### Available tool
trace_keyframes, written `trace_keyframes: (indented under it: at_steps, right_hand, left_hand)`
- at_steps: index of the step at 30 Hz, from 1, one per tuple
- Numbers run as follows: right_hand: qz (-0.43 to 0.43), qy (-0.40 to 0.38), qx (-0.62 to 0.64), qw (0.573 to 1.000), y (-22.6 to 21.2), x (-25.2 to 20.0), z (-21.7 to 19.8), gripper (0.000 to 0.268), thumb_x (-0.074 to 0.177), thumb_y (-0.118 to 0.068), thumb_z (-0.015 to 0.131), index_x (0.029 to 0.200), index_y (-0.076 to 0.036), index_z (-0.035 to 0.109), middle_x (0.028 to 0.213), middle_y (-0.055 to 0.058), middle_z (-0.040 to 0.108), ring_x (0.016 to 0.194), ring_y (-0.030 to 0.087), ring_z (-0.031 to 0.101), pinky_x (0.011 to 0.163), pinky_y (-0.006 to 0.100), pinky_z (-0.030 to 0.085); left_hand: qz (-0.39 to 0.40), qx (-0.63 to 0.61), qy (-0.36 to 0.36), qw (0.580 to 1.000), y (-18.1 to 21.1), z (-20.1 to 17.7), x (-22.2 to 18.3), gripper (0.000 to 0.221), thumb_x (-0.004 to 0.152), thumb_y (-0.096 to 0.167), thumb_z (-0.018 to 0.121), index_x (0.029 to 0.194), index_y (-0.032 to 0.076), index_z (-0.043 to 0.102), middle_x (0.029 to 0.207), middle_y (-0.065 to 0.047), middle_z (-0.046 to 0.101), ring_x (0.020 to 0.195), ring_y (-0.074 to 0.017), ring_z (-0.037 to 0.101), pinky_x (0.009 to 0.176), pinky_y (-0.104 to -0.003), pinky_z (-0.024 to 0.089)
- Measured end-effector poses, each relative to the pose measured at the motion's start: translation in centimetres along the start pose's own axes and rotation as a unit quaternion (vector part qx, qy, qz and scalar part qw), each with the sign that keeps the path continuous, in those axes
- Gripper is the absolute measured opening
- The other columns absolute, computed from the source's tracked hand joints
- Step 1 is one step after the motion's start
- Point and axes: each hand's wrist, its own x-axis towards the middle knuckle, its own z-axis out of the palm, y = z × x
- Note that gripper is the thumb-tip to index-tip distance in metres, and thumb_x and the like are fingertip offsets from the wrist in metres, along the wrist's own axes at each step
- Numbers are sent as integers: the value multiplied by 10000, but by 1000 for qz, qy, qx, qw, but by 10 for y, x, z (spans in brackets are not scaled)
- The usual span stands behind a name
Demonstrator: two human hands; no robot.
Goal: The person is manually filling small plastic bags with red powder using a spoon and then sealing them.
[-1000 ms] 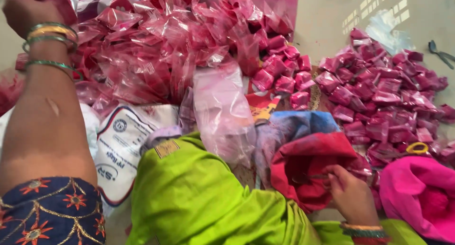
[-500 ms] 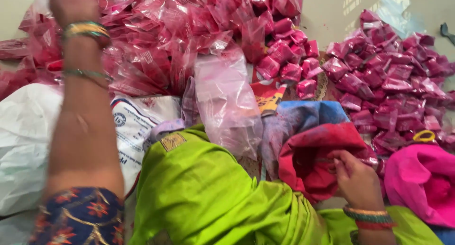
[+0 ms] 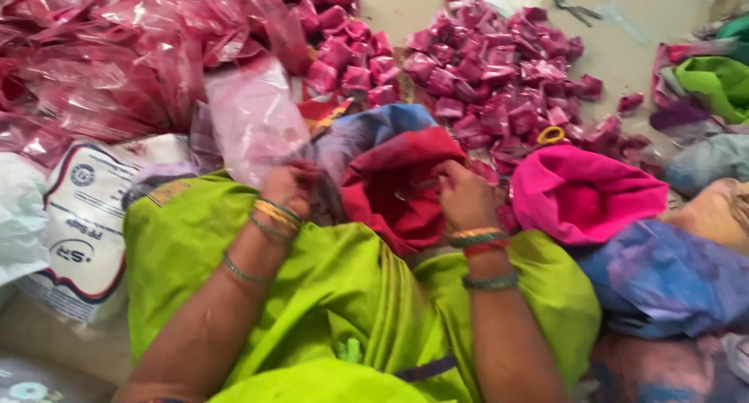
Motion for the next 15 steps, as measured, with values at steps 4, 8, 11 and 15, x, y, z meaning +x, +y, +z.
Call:
trace_keyframes:
  at_steps: [4,8,11,15]
  right_hand:
    - [22,-19,72,997,-12,1,-5,147,960,-203,610,1041,-194,733,833,110,753,828,325,745,730,473,570]
    - [64,-28,53,996,-12,10,7,125,949,-201,624,1020,-189,725,881,117,753,885,339,728,780,484,559]
    - [92,5,13,996,14,24,30,88,933,-185,662,998,-162,718,928,149,737,932,371,704,807,499,545]
    - [33,132,-92,986,36,37,42,104,847,-206,779,923,-149,736,1062,170,703,1029,398,669,828,506,531]
  left_hand:
    - [119,-55,126,983,20,-24,32,249,781,-79,500,931,52,650,777,-63,661,669,-218,622,582,-324,534]
    - [145,97,103,979,23,10,9,118,817,-24,602,884,51,662,798,-93,662,682,-249,633,602,-359,522]
    - [374,270,164,872,30,72,-65,118,825,51,667,935,33,627,848,-106,647,722,-254,630,661,-384,522]
    - [447,562,147,681,32,133,-148,387,916,375,812,947,43,616,869,-127,628,832,-302,610,795,-431,513]
